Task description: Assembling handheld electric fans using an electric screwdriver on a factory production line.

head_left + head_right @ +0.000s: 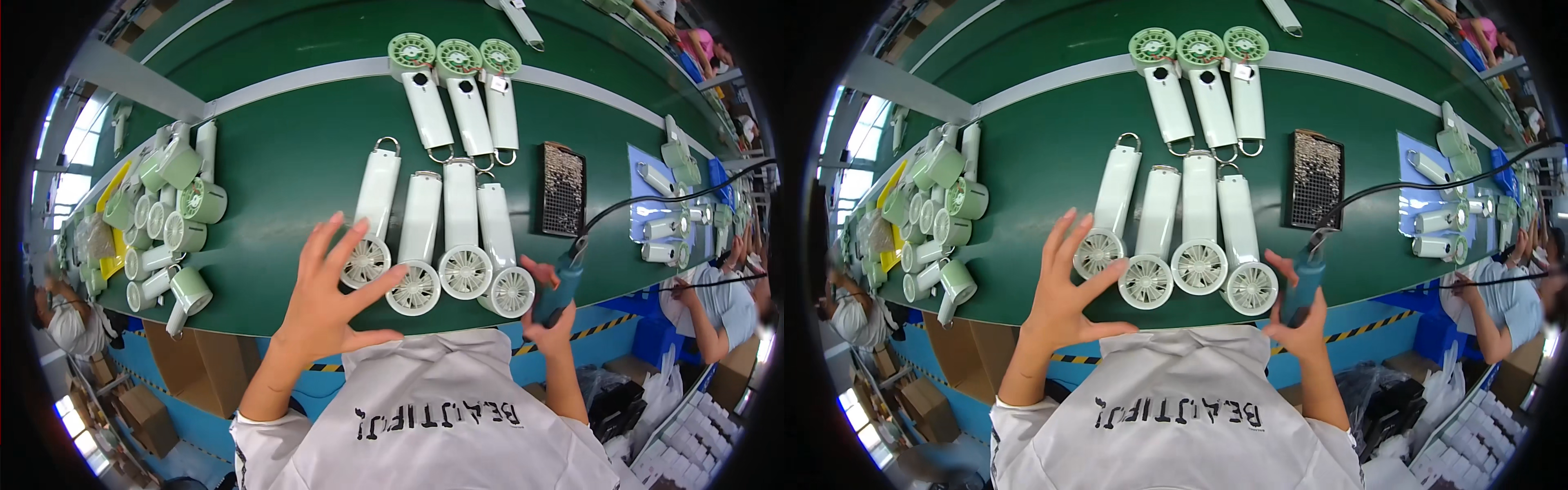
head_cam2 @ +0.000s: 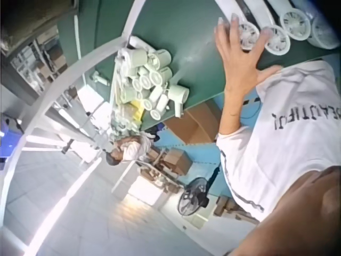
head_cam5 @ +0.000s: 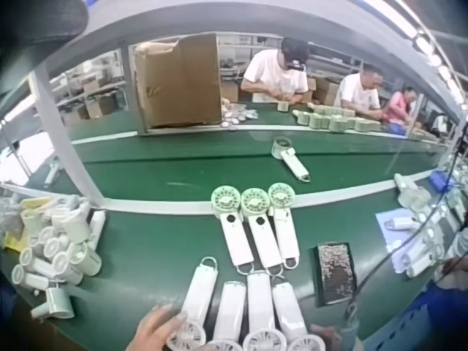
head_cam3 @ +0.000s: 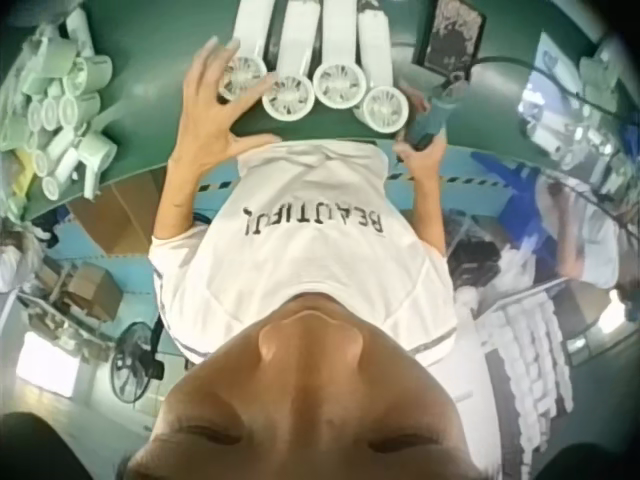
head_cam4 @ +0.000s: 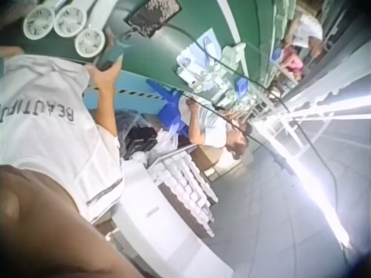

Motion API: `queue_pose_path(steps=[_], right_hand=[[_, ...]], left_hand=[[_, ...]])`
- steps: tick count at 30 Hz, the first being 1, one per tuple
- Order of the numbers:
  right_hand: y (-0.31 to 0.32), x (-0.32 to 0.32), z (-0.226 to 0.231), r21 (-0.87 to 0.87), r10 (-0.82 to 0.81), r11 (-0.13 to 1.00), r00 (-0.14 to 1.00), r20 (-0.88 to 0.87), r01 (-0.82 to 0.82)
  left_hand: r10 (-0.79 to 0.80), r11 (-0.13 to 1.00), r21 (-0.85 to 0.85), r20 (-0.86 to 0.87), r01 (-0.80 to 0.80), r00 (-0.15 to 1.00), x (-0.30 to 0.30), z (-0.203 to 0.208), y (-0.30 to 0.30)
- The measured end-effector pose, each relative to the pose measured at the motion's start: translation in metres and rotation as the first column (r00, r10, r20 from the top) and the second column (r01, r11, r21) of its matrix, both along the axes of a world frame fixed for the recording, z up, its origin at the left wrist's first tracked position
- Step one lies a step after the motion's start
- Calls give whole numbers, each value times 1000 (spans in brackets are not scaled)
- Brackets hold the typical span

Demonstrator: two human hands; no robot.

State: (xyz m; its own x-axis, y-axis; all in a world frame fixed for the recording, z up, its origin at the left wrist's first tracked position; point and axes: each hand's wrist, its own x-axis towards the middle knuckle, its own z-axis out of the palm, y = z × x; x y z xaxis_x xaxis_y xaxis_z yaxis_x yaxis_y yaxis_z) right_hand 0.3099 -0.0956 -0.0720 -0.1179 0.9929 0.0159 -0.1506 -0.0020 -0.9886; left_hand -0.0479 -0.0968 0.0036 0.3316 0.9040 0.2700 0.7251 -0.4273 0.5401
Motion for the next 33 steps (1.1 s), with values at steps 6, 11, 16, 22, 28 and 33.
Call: queue_pose_path(steps=[6,11,16,22,28,33], right_hand=[[-9,-6,22,-118,106,991,908,405,-64],[-2,-1,34,-218,215,967,885,414,-133],[4,8,31,-117,168,985,870,464,-128],[7,5,26,-118,145,988,844,516,-98],[7,12,38,-240,275,954,836,475,-178],[34,40,54,-31,185,982,903,388,-188]], left_hand=[[-72,997,-20,-188,70,979,18,-9,6],[-66,998,-32,-170,61,983,27,-13,-10],[-33,990,-138,-274,-5,961,46,21,6],[-127,978,-207,-491,26,862,71,20,17],[-71,985,-175,-479,-16,875,82,17,-1],[-64,957,-284,-410,-60,910,85,24,0]])
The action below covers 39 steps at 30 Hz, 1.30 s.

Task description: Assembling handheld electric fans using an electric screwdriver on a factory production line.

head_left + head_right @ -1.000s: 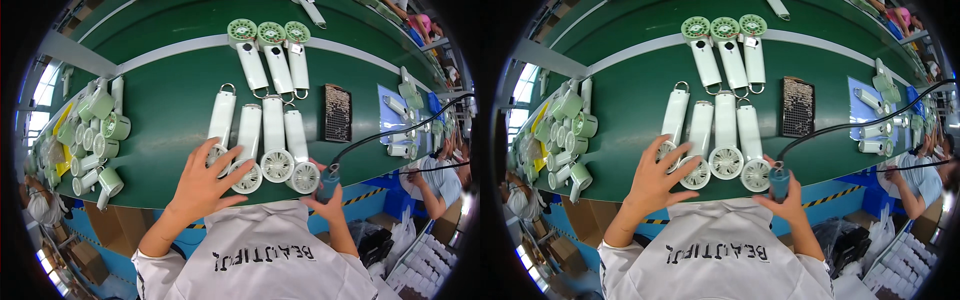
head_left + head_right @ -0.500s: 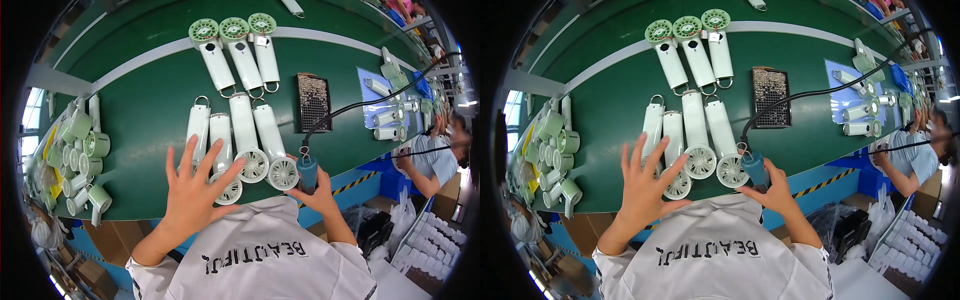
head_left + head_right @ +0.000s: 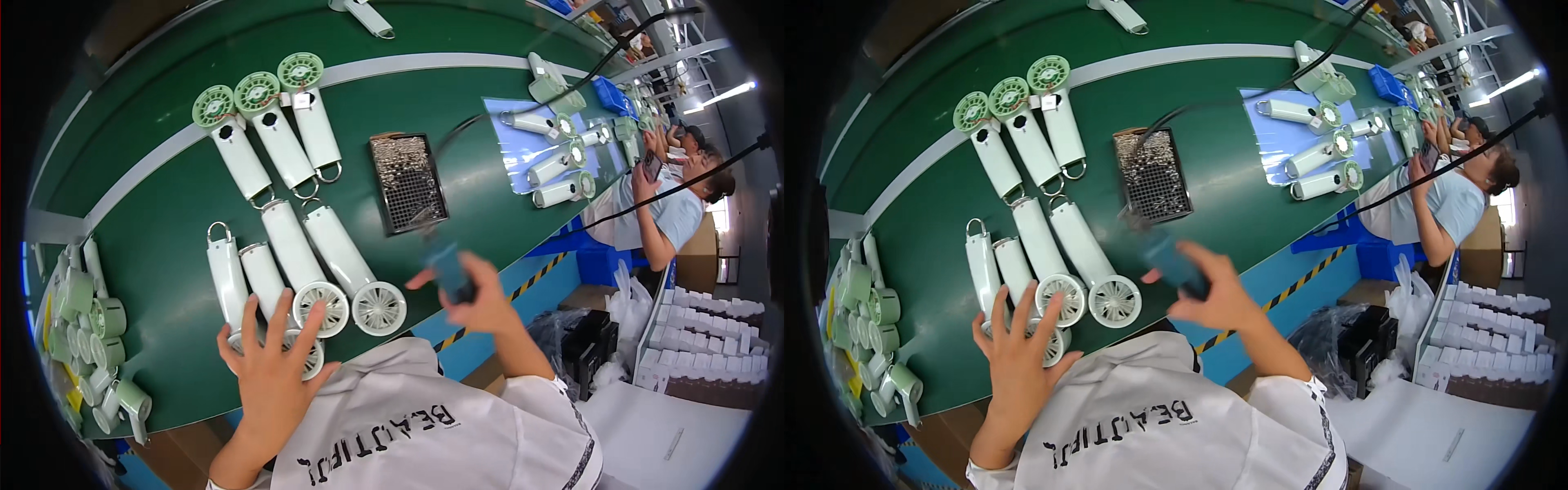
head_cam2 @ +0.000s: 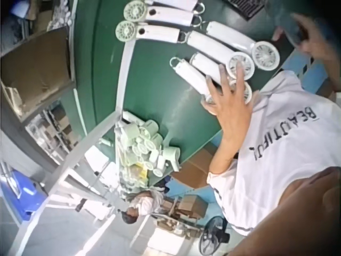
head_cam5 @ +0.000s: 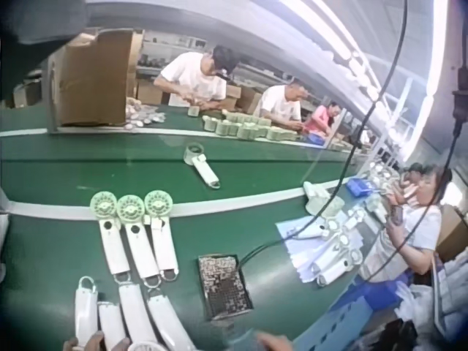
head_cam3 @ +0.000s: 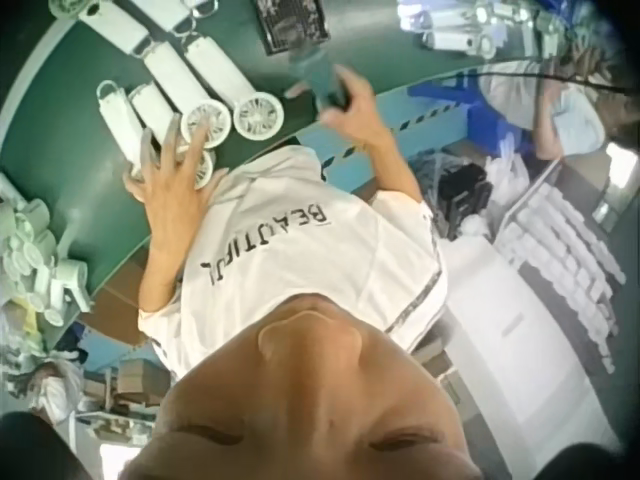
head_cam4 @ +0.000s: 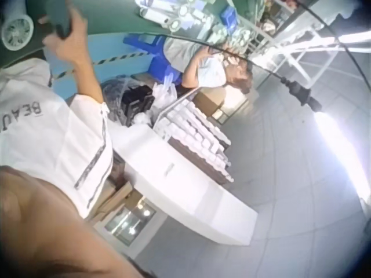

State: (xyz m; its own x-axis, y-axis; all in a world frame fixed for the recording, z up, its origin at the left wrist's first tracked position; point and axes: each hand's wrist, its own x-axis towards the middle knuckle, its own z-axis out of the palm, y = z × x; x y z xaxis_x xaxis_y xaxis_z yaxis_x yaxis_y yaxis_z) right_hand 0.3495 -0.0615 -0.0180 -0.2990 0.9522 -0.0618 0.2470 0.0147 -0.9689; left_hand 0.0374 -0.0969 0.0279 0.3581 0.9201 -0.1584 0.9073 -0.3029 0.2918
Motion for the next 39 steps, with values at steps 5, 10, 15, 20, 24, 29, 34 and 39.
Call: queue_pose_path(steps=[5,10,15,20,24,29,34,39], right_hand=[[51,10,42,337,-261,819,825,-500,464],[117,-26,44,456,-126,644,673,-729,614],[145,-39,37,475,-27,673,660,-750,567],[141,-42,38,413,-1,717,593,-805,561],[127,-44,57,433,170,780,512,-842,452],[120,-57,70,447,317,870,459,-830,208],[116,-66,67,447,341,883,463,-818,141],[115,-74,65,445,347,882,428,-834,153]], left_hand=[[-55,998,-31,7,55,998,4,12,11],[-376,924,26,230,381,898,29,10,51],[-531,847,42,113,529,840,41,0,53],[-474,876,38,242,480,847,34,7,57],[-136,989,38,631,145,763,32,-2,86],[-234,972,186,770,142,593,38,-14,137],[-228,970,135,792,203,566,30,-19,132],[-192,971,75,807,225,558,22,-22,131]])
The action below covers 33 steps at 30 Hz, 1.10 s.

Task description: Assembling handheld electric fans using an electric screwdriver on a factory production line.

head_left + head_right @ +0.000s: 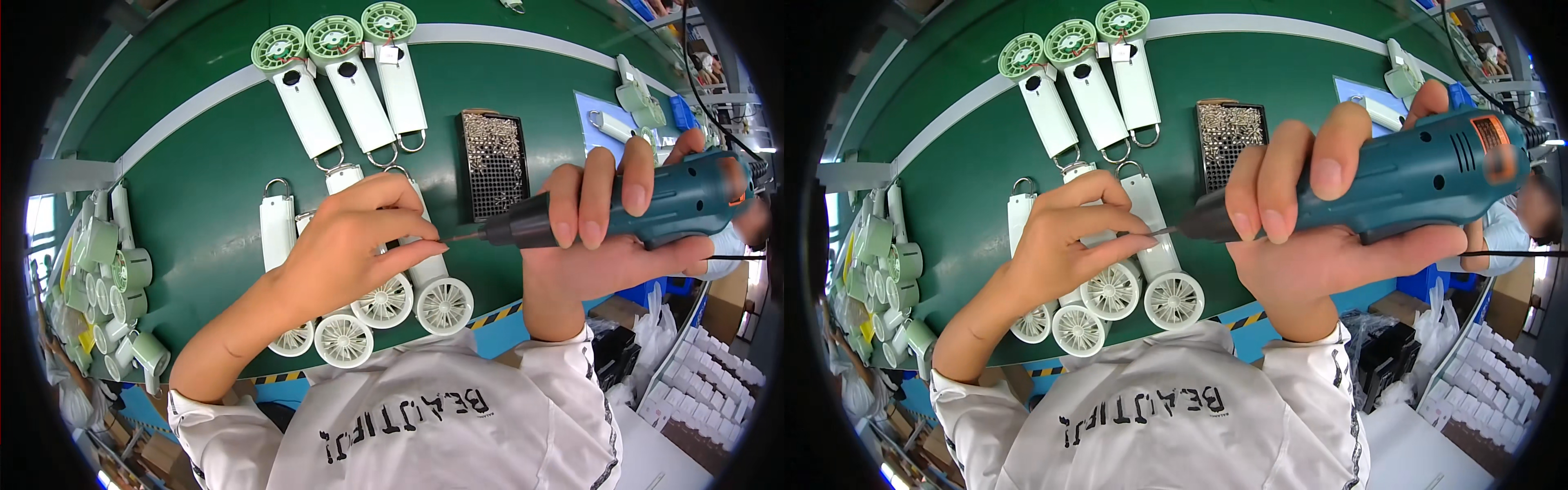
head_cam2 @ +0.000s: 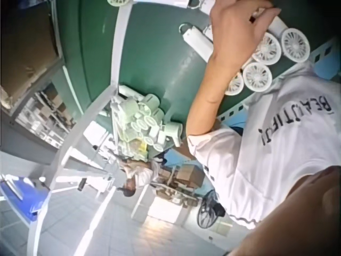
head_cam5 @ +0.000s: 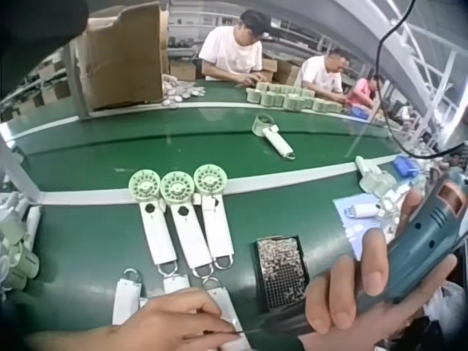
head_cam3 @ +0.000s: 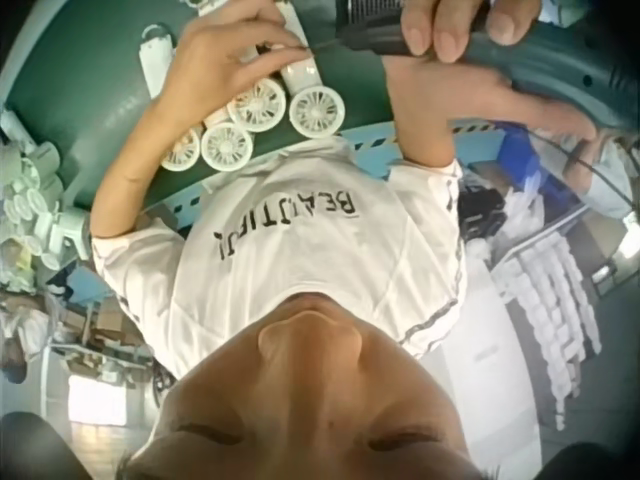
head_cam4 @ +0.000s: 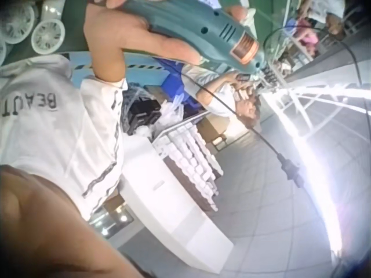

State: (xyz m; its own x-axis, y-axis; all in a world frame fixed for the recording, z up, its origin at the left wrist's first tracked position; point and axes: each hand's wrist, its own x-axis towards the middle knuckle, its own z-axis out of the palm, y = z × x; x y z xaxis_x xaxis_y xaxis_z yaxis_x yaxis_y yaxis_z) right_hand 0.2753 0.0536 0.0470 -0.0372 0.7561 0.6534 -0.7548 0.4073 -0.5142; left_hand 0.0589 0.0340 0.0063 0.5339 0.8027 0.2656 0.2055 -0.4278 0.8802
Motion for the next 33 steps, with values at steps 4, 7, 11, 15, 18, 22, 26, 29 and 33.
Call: queue_pose_path(steps=[4,7,11,15,18,22,26,29,33], right_hand=[[7,-4,-1,50,86,995,996,29,-87],[15,-4,1,139,203,967,975,87,-214],[14,-5,5,156,206,964,977,64,-213],[10,-7,2,102,158,982,986,47,-162],[5,-8,6,84,113,990,993,41,-116],[0,-3,9,88,51,995,998,23,-53],[3,-8,0,94,100,991,995,1,-99],[3,-5,1,61,56,997,997,-44,-53],[6,-4,-4,110,104,989,994,-35,-100]], left_hand=[[-33,997,65,27,31,999,-3,-7,1],[-60,998,22,37,59,998,-6,-7,3],[-52,997,58,46,49,998,-6,-5,5],[-36,999,26,47,35,998,-9,-5,0],[-6,999,40,34,5,999,-10,-6,0],[-12,999,49,63,9,998,-9,-3,1],[5,999,38,27,-6,1000,-9,0,-1],[-2,1000,16,2,2,1000,-10,2,-1],[8,1000,27,30,-8,1000,-10,3,-3]])
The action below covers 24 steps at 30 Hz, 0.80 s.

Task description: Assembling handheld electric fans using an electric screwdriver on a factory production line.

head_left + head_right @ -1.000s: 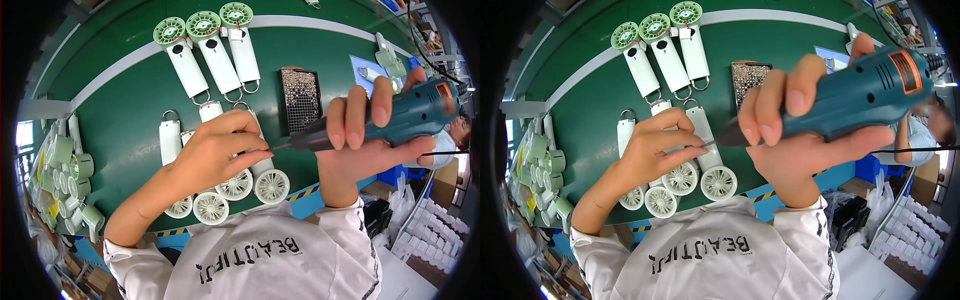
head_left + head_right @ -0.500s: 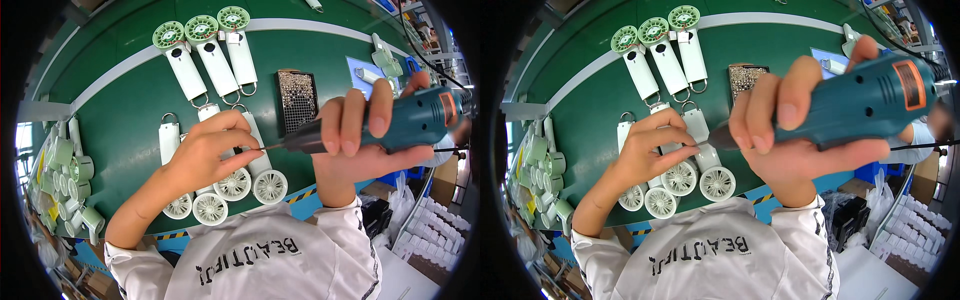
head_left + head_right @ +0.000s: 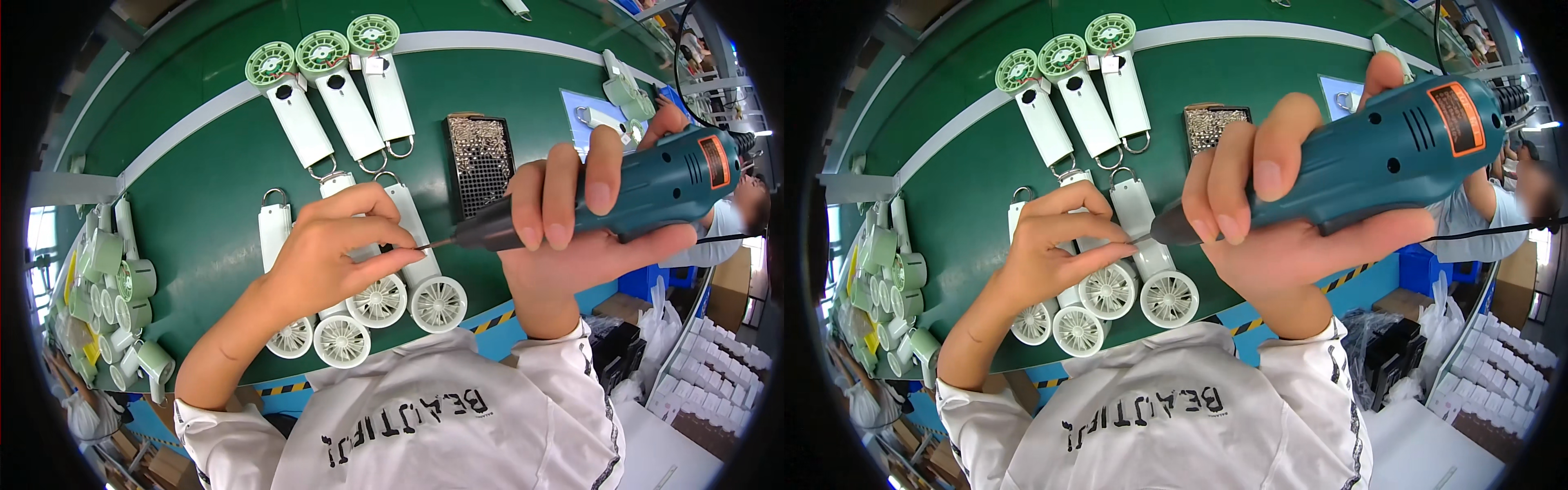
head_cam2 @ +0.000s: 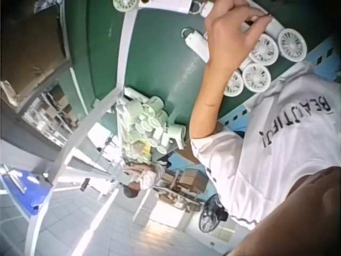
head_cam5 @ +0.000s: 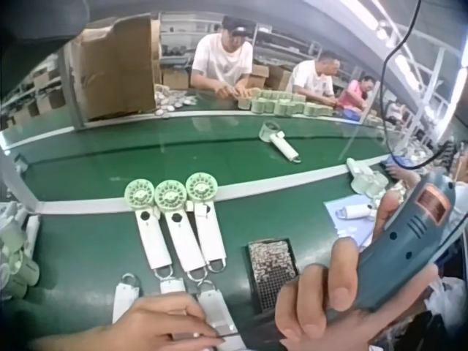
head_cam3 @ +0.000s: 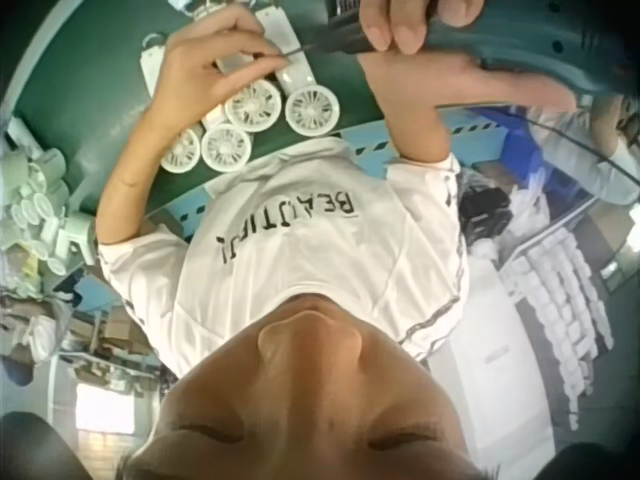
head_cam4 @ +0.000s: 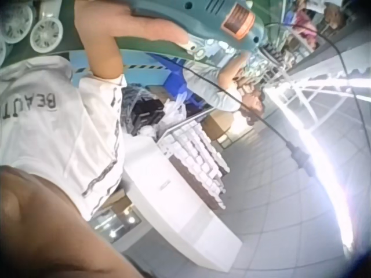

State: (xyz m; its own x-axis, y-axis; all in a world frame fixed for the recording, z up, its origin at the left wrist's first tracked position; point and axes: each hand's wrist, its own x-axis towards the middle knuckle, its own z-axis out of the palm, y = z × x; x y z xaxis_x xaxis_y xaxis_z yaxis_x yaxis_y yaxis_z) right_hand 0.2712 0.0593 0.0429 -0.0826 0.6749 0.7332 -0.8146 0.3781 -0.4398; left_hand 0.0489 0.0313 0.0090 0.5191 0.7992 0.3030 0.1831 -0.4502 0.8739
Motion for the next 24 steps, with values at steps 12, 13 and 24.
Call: queue_pose_path(steps=[12,13,24], right_hand=[[2,-2,-3,-18,10,1000,1000,-11,-10],[4,-2,-2,-22,13,1000,1000,-17,-13],[19,-50,-22,51,-475,862,770,426,504]], left_hand=[[-30,999,-38,27,32,999,-3,-5,6],[-45,997,-59,37,47,998,-3,-4,9],[61,997,66,-331,-42,942,2,-26,35]])
